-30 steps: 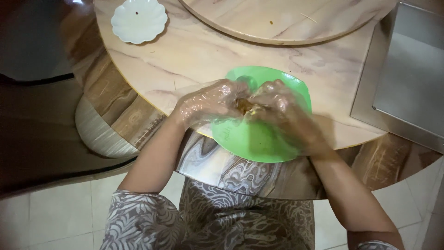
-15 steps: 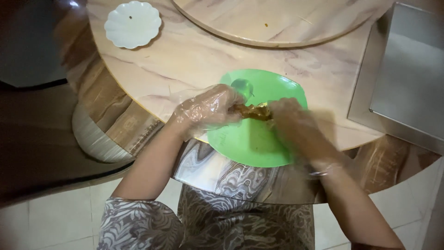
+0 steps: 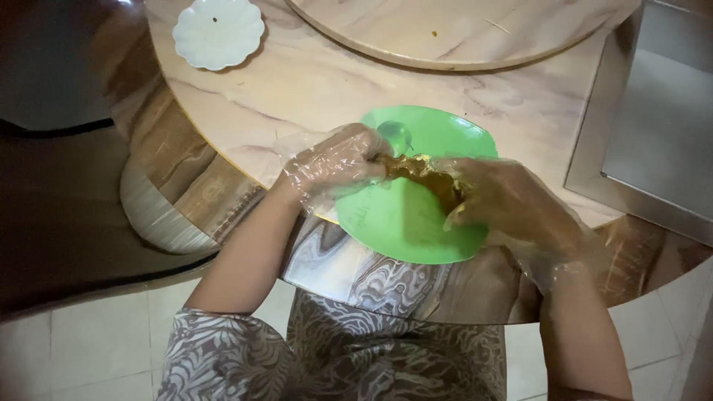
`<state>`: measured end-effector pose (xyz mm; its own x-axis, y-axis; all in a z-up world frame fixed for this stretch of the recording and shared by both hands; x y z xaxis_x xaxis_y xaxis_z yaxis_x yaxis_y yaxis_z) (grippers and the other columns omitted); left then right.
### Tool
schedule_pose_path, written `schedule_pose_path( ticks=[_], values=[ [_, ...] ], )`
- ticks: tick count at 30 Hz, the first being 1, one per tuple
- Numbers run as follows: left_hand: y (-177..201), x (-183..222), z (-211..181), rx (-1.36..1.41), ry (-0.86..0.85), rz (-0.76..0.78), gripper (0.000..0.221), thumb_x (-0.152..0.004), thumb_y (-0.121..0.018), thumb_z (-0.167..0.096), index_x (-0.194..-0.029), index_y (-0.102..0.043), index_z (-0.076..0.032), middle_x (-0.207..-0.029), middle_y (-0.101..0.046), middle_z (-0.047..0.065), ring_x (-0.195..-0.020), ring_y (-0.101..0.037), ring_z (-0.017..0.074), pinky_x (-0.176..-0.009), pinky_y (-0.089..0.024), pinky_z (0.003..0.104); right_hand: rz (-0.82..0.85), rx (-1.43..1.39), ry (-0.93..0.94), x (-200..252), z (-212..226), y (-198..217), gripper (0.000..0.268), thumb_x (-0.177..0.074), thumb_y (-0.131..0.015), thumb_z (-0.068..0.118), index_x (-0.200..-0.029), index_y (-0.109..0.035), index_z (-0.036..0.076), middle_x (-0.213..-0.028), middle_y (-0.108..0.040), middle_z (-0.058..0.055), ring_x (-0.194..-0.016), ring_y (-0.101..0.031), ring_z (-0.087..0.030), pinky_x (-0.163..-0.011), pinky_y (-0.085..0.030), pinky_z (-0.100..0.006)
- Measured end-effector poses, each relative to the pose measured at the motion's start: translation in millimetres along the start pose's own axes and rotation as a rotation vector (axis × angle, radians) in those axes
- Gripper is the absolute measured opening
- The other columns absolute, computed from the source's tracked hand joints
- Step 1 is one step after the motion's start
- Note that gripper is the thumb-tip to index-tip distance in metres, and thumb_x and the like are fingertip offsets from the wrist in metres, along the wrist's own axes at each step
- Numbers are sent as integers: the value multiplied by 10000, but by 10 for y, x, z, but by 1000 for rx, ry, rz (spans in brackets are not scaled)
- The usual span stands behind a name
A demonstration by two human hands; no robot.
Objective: The person, wearing plastic gloves, folds and kneads brown dough on a green plate, occasionally applying butter from a package.
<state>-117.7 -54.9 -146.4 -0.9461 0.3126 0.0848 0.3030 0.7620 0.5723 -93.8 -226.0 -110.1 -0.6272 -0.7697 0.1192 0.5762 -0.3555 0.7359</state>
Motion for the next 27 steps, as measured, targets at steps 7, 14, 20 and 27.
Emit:
schedule_pose_path(
  ticks=[7, 14, 20, 27],
  values=[
    [-93, 26, -4, 105, -50, 14, 131, -870, -576, -1, -893, -701, 30, -775, -680, 178, -736, -730, 303, -900, -548, 527, 111, 30, -185, -48, -207, -501, 1038, -733, -830, 150, -1619, -341, 382, -1291, -691, -147, -1189, -654, -355, -1035, -521, -482],
    [-249, -98, -15, 112, -161, 123, 180, -917, -586, -3, -1064, -661, 68, -928, -675, 264, -945, -698, 397, -933, -510, 569, 153, 197, -196, -216, -368, -620, 898, -801, -754, 98, -1562, -313, 280, -1371, -519, -204, -1282, -481, -446, -1049, -420, -593],
    [-179, -16, -79, -14, -30, 67, 412, -929, -661, -202, -1241, -593, 59, -1139, -651, 294, -1120, -641, 420, -1065, -434, 602, 64, 458, -71, -188, -479, -756, 470, -888, -615, 108, -1326, -507, 238, -1041, -626, -108, -916, -721, -392, -770, -603, -518],
    [-360, -162, 90, -188, -46, 35, 492, -864, -766, -208, -1246, -588, 44, -1127, -633, 229, -1148, -610, 414, -1078, -425, 598, -15, 231, -53, -143, -415, -632, 458, -936, -579, 97, -1387, -552, 174, -1071, -654, -175, -1025, -673, -402, -845, -561, -515]
  ],
)
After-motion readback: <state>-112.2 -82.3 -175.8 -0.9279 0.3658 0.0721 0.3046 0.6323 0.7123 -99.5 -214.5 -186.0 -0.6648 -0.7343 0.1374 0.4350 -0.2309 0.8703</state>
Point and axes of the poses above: each hand's wrist, its own x-axis away from the middle knuckle, its own y-axis out of the back of the hand, z = x × y, the point moved 8 cm from there along -x, towards the middle knuckle
